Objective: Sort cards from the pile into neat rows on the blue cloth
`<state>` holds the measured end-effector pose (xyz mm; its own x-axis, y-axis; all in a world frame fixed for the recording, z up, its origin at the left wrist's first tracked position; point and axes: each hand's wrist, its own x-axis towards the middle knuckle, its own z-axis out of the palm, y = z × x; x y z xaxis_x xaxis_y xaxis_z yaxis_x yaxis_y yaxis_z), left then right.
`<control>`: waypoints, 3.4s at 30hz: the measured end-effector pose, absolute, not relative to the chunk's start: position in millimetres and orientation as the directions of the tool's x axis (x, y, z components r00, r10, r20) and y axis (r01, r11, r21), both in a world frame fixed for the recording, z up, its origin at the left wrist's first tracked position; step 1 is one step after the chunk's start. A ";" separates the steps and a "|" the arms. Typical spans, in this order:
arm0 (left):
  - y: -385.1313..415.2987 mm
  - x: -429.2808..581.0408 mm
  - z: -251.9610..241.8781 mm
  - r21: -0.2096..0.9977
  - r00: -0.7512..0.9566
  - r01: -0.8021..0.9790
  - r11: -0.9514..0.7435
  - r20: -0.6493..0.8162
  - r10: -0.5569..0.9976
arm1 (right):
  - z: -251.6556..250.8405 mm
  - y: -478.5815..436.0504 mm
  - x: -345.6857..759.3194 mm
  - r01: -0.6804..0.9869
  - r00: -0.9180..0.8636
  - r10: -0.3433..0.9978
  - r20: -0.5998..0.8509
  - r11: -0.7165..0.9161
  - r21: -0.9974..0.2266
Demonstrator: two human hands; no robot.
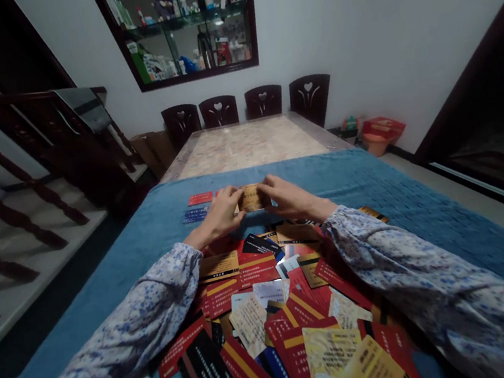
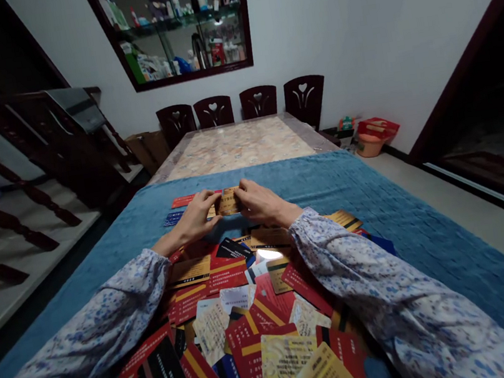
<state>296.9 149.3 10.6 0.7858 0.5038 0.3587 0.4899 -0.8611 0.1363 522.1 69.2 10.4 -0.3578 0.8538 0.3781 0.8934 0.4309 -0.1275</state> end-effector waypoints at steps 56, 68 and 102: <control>252.2 356.9 0.9 -0.054 0.825 0.563 -0.825 -0.029 0.565 | -11.6 187.6 550.6 0.970 -0.241 0.970 0.025 0.241 -0.017; 252.5 359.0 -3.3 -0.003 0.808 0.590 -0.808 0.003 0.590 | -0.5 184.2 544.5 0.985 -0.160 0.986 -0.043 0.156 -0.070; 201.0 322.7 12.8 -0.089 0.821 0.571 -0.816 0.058 0.568 | 28.2 139.5 526.7 0.982 -0.188 0.982 0.019 0.189 -0.017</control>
